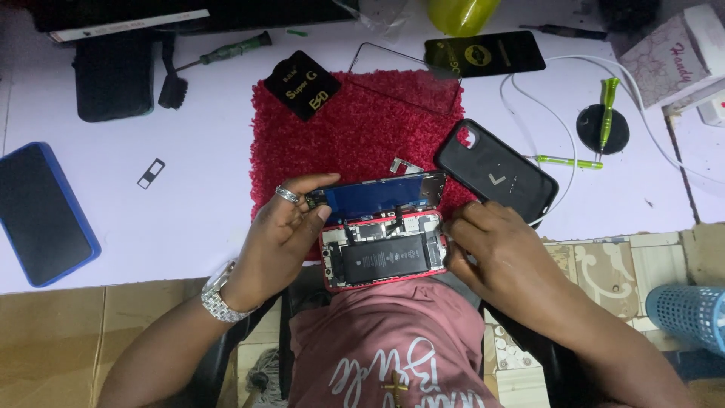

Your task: Disassembling a smartphone to remove internal parts and testing the device with a charging cable.

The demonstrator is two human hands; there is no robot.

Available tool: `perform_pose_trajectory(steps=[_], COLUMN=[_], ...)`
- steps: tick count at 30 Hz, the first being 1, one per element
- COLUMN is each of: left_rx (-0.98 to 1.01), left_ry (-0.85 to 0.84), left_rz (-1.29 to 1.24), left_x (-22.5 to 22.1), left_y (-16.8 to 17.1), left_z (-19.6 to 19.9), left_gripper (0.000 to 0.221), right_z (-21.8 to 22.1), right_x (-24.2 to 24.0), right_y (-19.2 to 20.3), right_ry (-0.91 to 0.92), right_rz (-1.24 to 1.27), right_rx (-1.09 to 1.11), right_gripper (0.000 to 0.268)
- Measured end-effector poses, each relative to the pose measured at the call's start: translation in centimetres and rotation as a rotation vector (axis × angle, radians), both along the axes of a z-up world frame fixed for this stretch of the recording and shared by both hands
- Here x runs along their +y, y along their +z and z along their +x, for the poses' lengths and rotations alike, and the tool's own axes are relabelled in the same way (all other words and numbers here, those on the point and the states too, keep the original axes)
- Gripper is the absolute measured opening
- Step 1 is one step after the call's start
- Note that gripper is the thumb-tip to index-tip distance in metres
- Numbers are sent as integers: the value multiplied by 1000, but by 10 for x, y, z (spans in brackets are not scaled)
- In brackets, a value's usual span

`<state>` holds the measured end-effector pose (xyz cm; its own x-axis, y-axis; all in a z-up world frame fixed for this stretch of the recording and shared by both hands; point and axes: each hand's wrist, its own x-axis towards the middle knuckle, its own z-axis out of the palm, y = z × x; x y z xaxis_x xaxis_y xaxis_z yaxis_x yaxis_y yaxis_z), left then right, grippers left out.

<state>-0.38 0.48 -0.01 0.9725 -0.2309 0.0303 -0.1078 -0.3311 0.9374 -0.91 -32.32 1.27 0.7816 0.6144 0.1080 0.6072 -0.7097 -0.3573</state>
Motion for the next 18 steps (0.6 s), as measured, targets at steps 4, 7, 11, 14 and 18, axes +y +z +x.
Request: perform_pose_trajectory(steps=[4,7,11,14,18], left_rx=[9,30,40,50,59], left_ry=[0,5,-7,-9,-26], left_rz=[2,-10,-44,-50,-62], left_x=[-1,-1,-1,-2,-1], left_y=[2,2,3,5,5], left_z=[0,0,2,1,1], left_gripper=[37,38,37,37,37], right_z=[2,2,3,3,2], right_x=[1,0,1,0,-1], right_y=[1,1,-1,-2,-3], right_ry=[-2,5,-15,-16,-25], right_rz=[19,20,-11,-13,7], right_rx=[-5,-19,8,8,8], right_gripper=[6,5,10,12,16])
